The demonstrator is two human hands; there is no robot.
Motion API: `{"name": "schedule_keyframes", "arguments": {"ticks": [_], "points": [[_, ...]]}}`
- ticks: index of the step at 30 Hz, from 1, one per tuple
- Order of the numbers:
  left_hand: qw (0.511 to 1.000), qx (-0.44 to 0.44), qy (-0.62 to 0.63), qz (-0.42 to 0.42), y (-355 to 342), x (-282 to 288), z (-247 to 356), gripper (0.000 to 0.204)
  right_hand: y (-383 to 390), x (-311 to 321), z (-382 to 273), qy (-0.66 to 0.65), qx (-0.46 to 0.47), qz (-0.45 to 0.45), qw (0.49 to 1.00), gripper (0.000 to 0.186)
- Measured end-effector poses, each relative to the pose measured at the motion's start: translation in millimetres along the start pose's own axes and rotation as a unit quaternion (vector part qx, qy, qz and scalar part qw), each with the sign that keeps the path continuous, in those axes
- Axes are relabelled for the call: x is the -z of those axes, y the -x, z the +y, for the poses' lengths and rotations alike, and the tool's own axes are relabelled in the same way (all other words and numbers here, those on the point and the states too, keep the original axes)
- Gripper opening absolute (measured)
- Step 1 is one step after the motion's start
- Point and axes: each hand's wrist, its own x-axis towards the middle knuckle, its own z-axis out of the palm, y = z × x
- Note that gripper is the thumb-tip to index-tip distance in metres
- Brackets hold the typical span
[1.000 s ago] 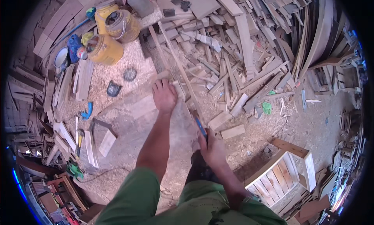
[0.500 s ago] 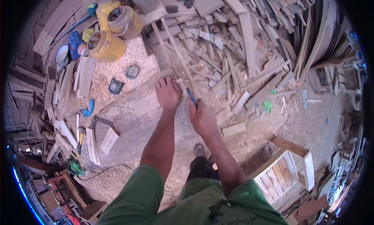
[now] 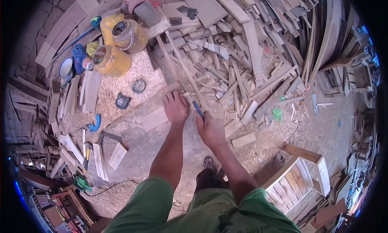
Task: The person measures and marks a small wooden block with a pencil and a metal ruler, then uses a hand saw to cut the block. The person repeats this process for a second block. Finally, the person picks up a spray can and moves toward a wooden bench frame.
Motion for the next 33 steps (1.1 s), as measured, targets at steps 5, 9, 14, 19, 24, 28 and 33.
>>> {"name": "schedule_keyframes", "arguments": {"ticks": [5, 9, 14, 19, 24, 28, 33], "points": [[1.000, 0.006, -0.029, -0.003, -3, 8, -12, 0.024, 159, 81, 8, -0.018, -0.114, -0.085, 0.990, 0.036], [0.999, 0.020, -0.028, -0.018, -7, 8, -11, 0.024, 140, 67, 13, -0.041, -0.112, -0.091, 0.989, 0.039], [1.000, 0.013, -0.007, -0.023, -6, 1, -2, 0.024, 5, -3, -3, 0.029, -0.032, -0.029, 0.999, 0.038], [0.999, 0.011, -0.028, -0.014, -4, 6, -13, 0.023, 137, 73, -8, -0.016, -0.105, -0.073, 0.992, 0.031], [0.999, 0.010, -0.023, -0.023, -9, 9, -9, 0.024, 147, 86, -13, -0.025, -0.132, -0.077, 0.988, 0.033], [1.000, 0.004, -0.014, -0.027, -8, 6, 0, 0.025, -8, 7, -29, 0.024, -0.069, -0.041, 0.996, 0.041], [0.999, 0.008, -0.038, -0.022, -10, 2, -10, 0.026, 74, 52, -29, 0.036, -0.067, -0.062, 0.995, 0.043]]}}
